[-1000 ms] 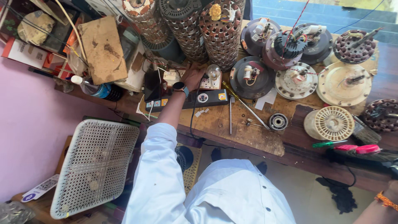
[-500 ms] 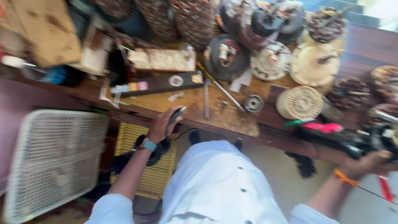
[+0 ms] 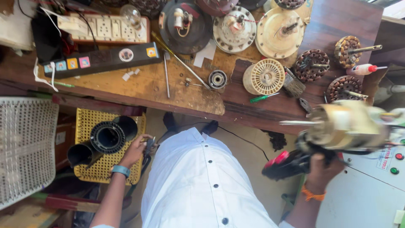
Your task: The person assembles an electric motor by inserting the rotor into the stator and tightening screws with a screwdriver. They then connect the motor to a power strip and test it by turning the power on and off, observing the rotor spin. Finally, they remove a small cylindrical component from the motor.
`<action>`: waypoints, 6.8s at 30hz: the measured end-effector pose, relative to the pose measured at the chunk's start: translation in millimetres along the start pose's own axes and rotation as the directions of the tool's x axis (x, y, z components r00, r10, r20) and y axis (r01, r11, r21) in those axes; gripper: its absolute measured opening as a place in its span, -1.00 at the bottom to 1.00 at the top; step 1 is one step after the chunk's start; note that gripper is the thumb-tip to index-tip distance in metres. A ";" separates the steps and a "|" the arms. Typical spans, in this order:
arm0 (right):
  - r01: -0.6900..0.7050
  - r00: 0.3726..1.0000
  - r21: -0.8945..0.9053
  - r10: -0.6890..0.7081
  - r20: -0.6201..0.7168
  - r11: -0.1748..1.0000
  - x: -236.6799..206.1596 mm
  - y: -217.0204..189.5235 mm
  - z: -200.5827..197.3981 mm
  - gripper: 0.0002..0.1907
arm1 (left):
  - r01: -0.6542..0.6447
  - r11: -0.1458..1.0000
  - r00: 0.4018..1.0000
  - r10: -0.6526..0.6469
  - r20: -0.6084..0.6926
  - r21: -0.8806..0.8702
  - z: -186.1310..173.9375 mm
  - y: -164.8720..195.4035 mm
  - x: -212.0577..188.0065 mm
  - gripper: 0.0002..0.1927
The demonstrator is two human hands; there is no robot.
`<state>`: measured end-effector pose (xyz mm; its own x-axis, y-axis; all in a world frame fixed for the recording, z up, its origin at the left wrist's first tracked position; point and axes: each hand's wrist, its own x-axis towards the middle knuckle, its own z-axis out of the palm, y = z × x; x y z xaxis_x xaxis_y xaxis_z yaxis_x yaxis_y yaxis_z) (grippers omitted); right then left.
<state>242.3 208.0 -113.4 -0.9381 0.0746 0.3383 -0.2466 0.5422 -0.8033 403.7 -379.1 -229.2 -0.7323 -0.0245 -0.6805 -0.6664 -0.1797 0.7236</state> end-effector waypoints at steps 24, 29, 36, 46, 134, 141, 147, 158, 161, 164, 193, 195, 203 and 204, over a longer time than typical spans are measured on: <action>-0.075 0.708 -0.057 0.093 0.700 0.996 15.9 -33.5 169.2 -0.67 | -0.321 0.919 0.944 0.289 -0.163 -0.229 173.6 16.4 48.2 -0.83; -0.040 0.648 -0.199 0.177 0.740 0.979 9.5 -65.4 185.1 -0.66 | -0.343 0.936 0.923 0.319 -0.217 -0.084 188.4 38.0 51.8 -0.74; 0.024 0.630 -0.216 0.153 0.762 0.976 7.0 -74.8 190.8 -0.62 | -0.525 0.847 0.792 0.522 -0.318 0.084 197.7 19.4 62.8 -0.72; -0.081 0.537 -0.135 0.157 0.829 0.988 37.1 -33.0 174.3 -0.62 | -0.504 0.802 0.698 0.596 -0.397 0.319 246.7 24.8 69.2 -0.75; -0.041 0.415 -0.121 0.128 0.901 0.992 82.0 -13.8 145.4 -0.47 | 0.075 0.987 0.988 -0.094 -0.122 -0.145 274.3 84.5 82.9 -0.48; 0.003 0.460 0.020 -0.019 0.888 1.000 80.6 -6.5 142.4 -0.44 | -0.233 0.964 0.967 0.215 -0.136 -0.131 280.5 71.2 92.2 -0.70; 0.029 0.398 -0.194 0.167 0.902 0.981 81.7 -4.2 143.9 -0.37 | -0.256 0.771 0.721 0.554 -0.415 0.584 291.7 74.5 68.4 -0.75; 0.050 0.408 -0.150 0.117 0.906 0.987 84.2 -3.8 142.7 -0.33 | 0.056 0.912 0.989 -0.108 -0.105 -0.407 281.6 60.1 81.9 -0.45; 0.076 0.420 -0.195 0.146 0.896 0.978 84.3 -3.0 142.9 -0.29 | 0.116 0.893 0.962 -0.209 -0.173 -0.434 285.0 62.7 77.2 -0.45; 0.081 0.428 -0.179 0.128 0.895 0.981 83.6 -1.5 142.7 -0.28 | 0.099 0.917 0.965 -0.184 -0.189 -0.387 286.7 61.7 76.3 -0.55; 0.081 0.603 -0.211 0.120 0.789 0.974 53.1 5.0 117.6 -0.33 | -0.259 0.953 0.953 0.226 -0.202 -0.158 290.3 38.8 73.0 -0.68; 0.138 0.573 -0.222 0.105 0.813 0.965 63.0 9.7 120.8 -0.33 | -0.274 0.950 0.946 0.237 -0.220 -0.153 294.5 34.9 73.3 -0.67; 0.413 0.443 0.007 -0.208 0.872 0.911 102.9 50.6 128.2 -0.26 | -0.374 0.925 0.913 0.352 -0.207 -0.073 310.5 28.9 78.3 -0.68; 0.429 0.442 -0.018 -0.192 0.876 0.903 101.4 53.4 127.2 -0.27 | -0.360 0.930 0.915 0.334 -0.227 -0.080 312.6 28.5 78.3 -0.68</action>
<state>103.0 138.1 -184.4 -0.5808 -0.8044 -0.1252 -0.6206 0.5370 -0.5715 283.5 -78.8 -225.8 -0.8609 -0.3058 -0.4067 -0.3449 -0.2369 0.9082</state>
